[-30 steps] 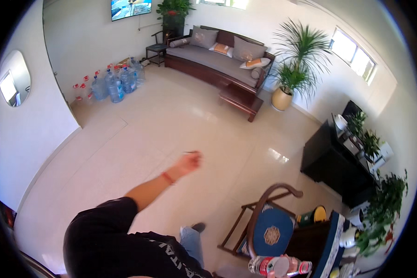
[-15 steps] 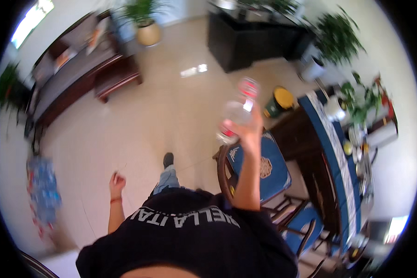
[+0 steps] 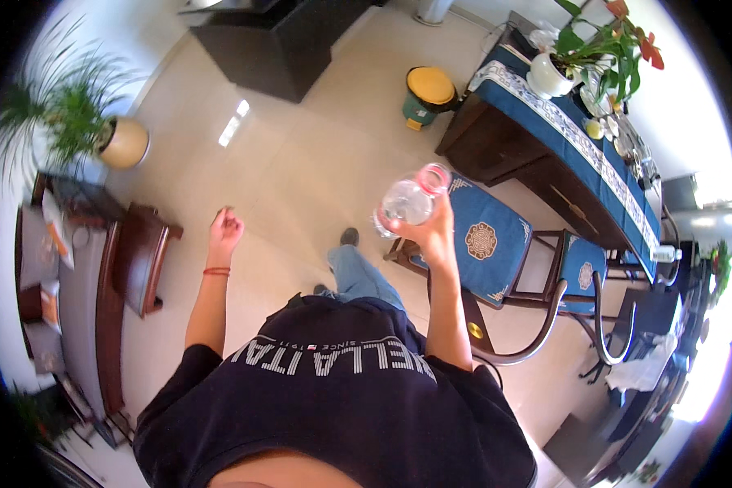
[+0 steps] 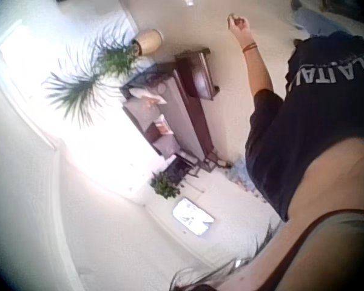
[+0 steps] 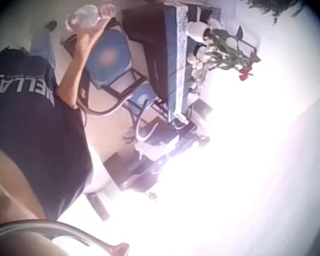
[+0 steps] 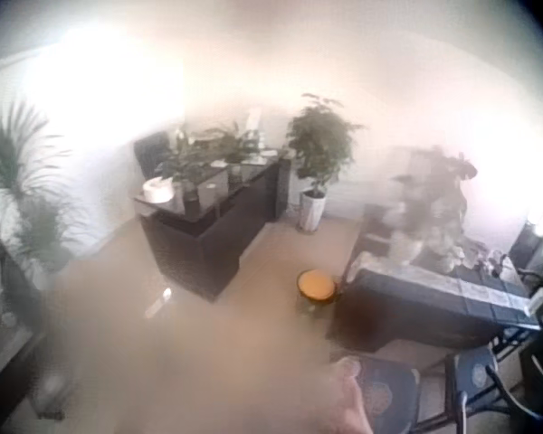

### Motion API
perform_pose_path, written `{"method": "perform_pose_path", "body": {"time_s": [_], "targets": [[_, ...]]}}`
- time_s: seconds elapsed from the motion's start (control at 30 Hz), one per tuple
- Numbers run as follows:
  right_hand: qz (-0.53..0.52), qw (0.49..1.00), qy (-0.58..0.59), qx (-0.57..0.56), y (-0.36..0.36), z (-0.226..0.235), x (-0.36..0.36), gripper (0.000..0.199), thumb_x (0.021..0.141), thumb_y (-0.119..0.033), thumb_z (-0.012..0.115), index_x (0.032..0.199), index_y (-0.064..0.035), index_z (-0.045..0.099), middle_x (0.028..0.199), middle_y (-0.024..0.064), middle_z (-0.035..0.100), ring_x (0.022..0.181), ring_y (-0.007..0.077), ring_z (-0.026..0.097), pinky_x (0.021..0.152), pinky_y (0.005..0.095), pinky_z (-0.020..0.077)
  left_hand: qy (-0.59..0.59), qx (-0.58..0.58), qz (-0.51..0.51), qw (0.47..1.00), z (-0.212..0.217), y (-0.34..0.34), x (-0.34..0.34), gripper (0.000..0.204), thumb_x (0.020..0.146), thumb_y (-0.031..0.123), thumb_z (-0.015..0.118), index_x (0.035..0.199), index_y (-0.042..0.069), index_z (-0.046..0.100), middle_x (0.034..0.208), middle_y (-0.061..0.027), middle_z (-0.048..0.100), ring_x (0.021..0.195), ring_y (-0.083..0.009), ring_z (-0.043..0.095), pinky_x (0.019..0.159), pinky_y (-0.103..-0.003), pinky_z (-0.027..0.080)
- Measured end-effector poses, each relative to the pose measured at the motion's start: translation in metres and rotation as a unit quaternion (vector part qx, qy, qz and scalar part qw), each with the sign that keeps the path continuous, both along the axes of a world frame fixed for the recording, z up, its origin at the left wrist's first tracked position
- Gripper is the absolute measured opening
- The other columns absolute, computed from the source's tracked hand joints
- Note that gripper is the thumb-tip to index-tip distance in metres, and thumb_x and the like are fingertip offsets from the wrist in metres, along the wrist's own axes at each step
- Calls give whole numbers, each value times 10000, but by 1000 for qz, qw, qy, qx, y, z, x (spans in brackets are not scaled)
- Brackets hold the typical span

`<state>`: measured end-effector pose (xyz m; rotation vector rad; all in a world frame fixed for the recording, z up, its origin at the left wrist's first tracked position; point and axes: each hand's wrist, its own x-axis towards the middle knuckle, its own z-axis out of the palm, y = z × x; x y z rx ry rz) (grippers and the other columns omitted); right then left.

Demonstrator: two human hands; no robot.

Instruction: The person fills water bottles at a sink, carries them through an office, and pours water into several indoor potted plants.

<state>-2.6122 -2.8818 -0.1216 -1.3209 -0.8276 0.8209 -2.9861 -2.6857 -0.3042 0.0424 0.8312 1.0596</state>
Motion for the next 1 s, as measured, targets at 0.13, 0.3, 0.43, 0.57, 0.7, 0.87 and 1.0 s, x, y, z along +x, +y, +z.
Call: {"method": "perform_pose_path", "body": {"time_s": [0.13,0.3,0.43,0.57,0.7,0.87,1.0], "targets": [[-103,994,14,47,43,-5,54,711,547,-145,832,1141,-30,458,998,65,567,923,174,563,848,306,445,-37,-33,-109,993,-20,125,97,57,877,102,554,848,59,578,729,-32,588,679,-131,561,629,-295,464],[-196,980,-8,-3,113,3,116,751,555,-167,826,1179,-16,436,1032,85,568,964,192,553,873,313,430,-44,-94,-219,970,-34,213,194,89,885,103,535,855,28,572,744,-83,583,699,-192,557,658,-308,467],[-232,972,-9,-25,160,-1,161,812,563,-244,802,1224,-21,386,1088,151,562,1028,235,539,927,341,404,-16,-125,-307,943,-52,279,263,81,864,118,564,839,42,576,742,-78,584,693,-191,563,653,-315,468],[-283,958,-23,-47,212,-4,204,850,558,-262,819,1240,-15,376,1117,158,524,1080,270,518,944,362,398,54,-234,-331,913,-80,364,374,59,824,111,612,815,67,575,764,-71,604,678,-179,580,600,-305,467],[-327,944,-24,-41,262,-31,248,863,564,-273,821,1262,-39,370,1134,145,478,1111,304,495,950,395,395,76,-200,-417,884,-114,417,475,89,798,109,657,811,64,581,756,-50,609,658,-144,582,553,-266,456],[-374,925,3,-62,316,-37,284,870,548,-323,832,1233,-18,391,1136,141,480,1104,311,503,947,406,393,105,-202,-474,850,-146,440,566,74,803,114,659,809,68,602,692,-20,608,601,-109,586,521,-253,455],[-402,909,13,-104,346,-55,319,903,516,-409,838,1193,18,419,1129,140,476,1082,307,517,938,408,397,110,-199,-483,845,-178,451,617,70,810,116,649,782,76,599,678,-21,602,590,-116,580,525,-254,466]]}}
